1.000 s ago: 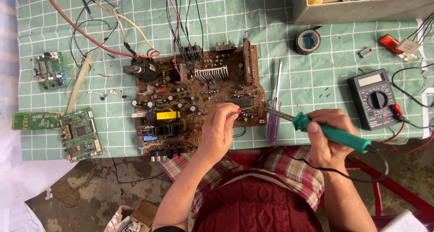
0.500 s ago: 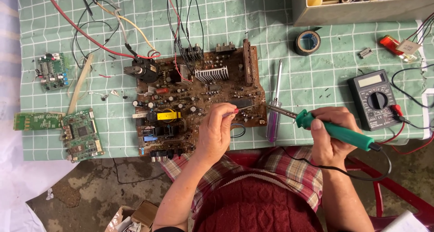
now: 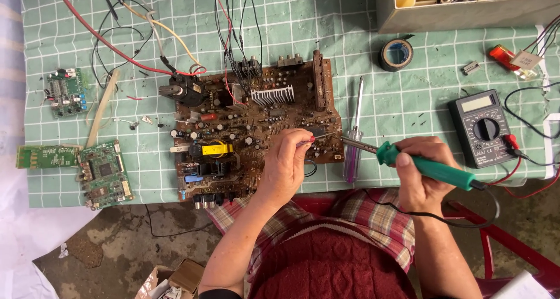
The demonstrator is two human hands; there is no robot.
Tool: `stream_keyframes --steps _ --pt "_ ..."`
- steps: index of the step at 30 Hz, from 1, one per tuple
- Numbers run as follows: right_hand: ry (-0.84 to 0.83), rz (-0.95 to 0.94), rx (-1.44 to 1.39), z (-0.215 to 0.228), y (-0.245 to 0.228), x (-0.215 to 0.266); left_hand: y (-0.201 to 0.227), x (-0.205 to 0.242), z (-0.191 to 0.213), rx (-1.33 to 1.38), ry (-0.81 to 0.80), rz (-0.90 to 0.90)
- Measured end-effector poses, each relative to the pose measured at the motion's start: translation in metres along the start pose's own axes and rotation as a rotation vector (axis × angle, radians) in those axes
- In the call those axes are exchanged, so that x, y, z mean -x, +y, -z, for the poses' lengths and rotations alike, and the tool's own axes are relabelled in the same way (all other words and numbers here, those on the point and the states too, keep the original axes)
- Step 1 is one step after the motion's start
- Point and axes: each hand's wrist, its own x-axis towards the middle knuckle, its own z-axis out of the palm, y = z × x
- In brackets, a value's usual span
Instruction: A person is using a soldering iron to repair or re-solder connections on a large circuit board on a table.
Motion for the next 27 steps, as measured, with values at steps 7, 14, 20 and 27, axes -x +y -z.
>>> stream_keyframes --steps 7,14,20,27 --pt "0.022 0.003 0.03 0.01 0.002 0.003 -0.001 0.006 0.002 0.034 0.001 0.025" --pt "0.018 -0.007 0.034 0.017 0.005 0.004 -0.004 0.012 0.004 0.029 -0.019 0.002" --pt "-0.04 0.021 -0.008 0.01 -0.006 0.005 0.008 0.022 0.008 0.044 -0.064 0.015" --pt "-0.073 0.037 0.042 0.014 -0.018 0.005 0.008 0.03 0.01 0.01 -0.049 0.017"
